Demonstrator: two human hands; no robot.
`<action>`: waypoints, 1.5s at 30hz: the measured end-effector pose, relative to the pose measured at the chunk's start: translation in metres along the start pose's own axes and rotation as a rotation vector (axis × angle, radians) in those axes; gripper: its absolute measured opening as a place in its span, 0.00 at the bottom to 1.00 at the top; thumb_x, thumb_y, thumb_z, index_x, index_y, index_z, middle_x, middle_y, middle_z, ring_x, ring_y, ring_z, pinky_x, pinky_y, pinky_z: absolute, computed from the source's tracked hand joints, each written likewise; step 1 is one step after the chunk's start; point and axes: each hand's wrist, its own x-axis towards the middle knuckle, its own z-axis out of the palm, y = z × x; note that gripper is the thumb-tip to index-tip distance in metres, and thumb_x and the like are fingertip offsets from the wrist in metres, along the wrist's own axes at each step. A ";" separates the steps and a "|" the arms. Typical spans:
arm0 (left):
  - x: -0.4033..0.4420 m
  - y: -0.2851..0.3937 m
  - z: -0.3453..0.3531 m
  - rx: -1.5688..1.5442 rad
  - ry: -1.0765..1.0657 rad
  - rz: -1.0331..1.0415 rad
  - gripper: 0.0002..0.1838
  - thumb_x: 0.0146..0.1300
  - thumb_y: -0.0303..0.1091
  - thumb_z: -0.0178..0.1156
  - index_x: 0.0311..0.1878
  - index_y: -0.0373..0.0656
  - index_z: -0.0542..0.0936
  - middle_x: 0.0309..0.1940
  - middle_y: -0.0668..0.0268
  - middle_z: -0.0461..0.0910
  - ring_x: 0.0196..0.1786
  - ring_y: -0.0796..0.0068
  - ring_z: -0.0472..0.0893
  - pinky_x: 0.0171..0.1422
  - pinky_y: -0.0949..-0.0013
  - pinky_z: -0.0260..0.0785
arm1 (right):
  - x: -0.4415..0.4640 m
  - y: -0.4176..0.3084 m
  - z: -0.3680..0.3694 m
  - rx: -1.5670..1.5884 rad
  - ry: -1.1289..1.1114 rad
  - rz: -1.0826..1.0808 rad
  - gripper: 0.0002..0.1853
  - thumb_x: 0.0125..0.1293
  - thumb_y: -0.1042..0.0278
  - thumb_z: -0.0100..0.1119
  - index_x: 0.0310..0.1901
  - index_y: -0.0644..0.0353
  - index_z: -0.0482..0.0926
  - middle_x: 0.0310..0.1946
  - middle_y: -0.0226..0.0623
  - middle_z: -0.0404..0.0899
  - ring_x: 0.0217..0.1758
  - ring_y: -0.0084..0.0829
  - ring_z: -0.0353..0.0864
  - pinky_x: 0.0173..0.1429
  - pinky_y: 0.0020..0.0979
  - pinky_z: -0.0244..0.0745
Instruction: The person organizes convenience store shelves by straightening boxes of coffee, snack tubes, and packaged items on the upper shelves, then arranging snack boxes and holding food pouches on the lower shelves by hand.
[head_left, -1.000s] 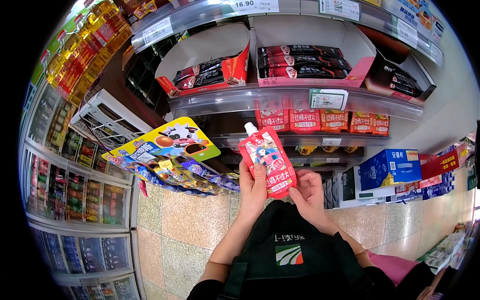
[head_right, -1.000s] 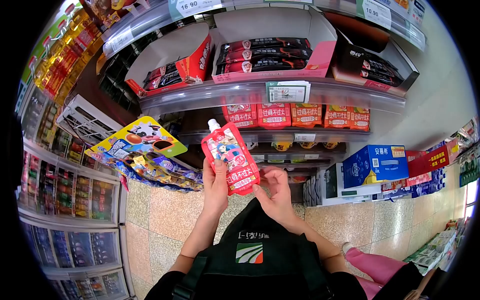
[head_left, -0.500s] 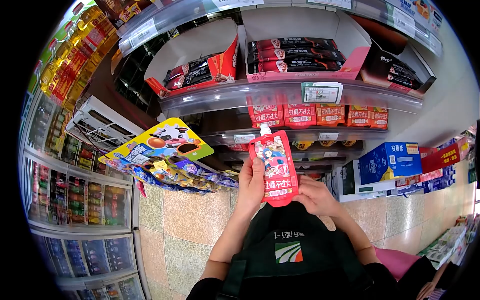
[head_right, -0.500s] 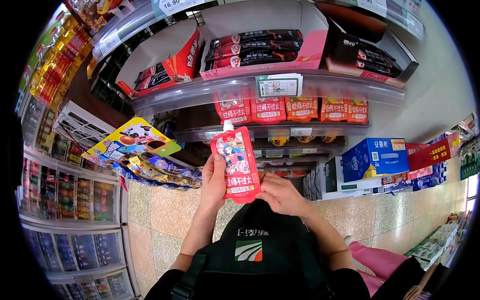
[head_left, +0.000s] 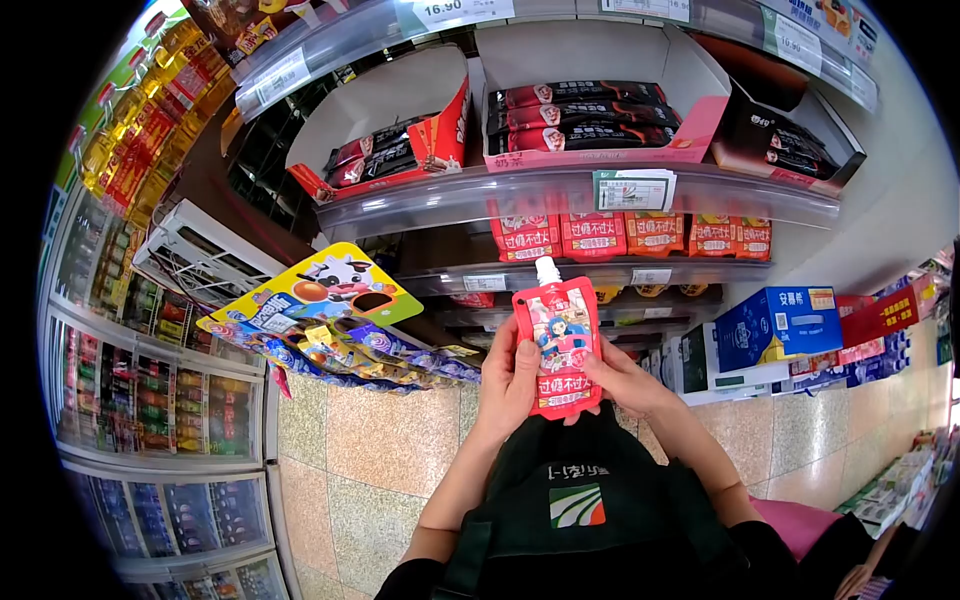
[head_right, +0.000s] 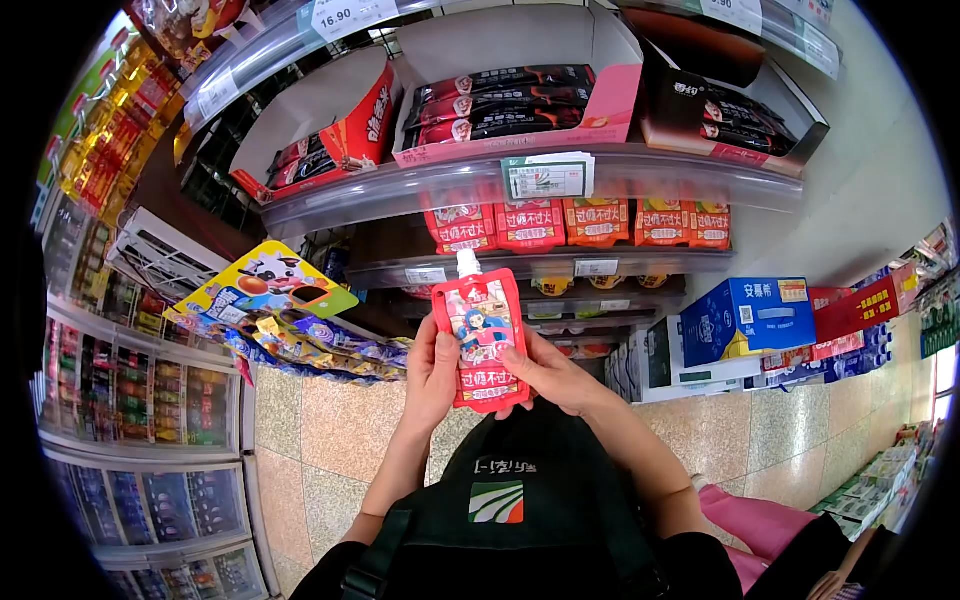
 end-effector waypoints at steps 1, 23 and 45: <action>-0.002 0.001 -0.002 0.001 0.003 0.002 0.28 0.70 0.43 0.47 0.65 0.33 0.59 0.54 0.61 0.71 0.53 0.78 0.71 0.58 0.73 0.63 | 0.002 -0.002 0.002 -0.022 0.054 0.059 0.31 0.69 0.49 0.46 0.66 0.57 0.51 0.48 0.38 0.73 0.38 0.25 0.80 0.30 0.22 0.72; -0.037 -0.025 0.007 0.211 0.458 0.183 0.25 0.61 0.25 0.58 0.62 0.37 0.67 0.46 0.60 0.75 0.48 0.69 0.75 0.51 0.70 0.69 | 0.047 0.014 0.041 -0.333 0.610 -0.646 0.13 0.60 0.69 0.64 0.38 0.63 0.70 0.29 0.28 0.76 0.32 0.13 0.72 0.36 0.20 0.70; -0.016 0.007 0.005 0.725 0.513 0.487 0.14 0.48 0.21 0.69 0.33 0.36 0.72 0.30 0.63 0.76 0.31 0.76 0.75 0.35 0.75 0.67 | 0.049 0.014 0.043 -0.530 0.758 -0.824 0.13 0.58 0.69 0.66 0.36 0.65 0.70 0.26 0.31 0.76 0.28 0.18 0.73 0.33 0.22 0.69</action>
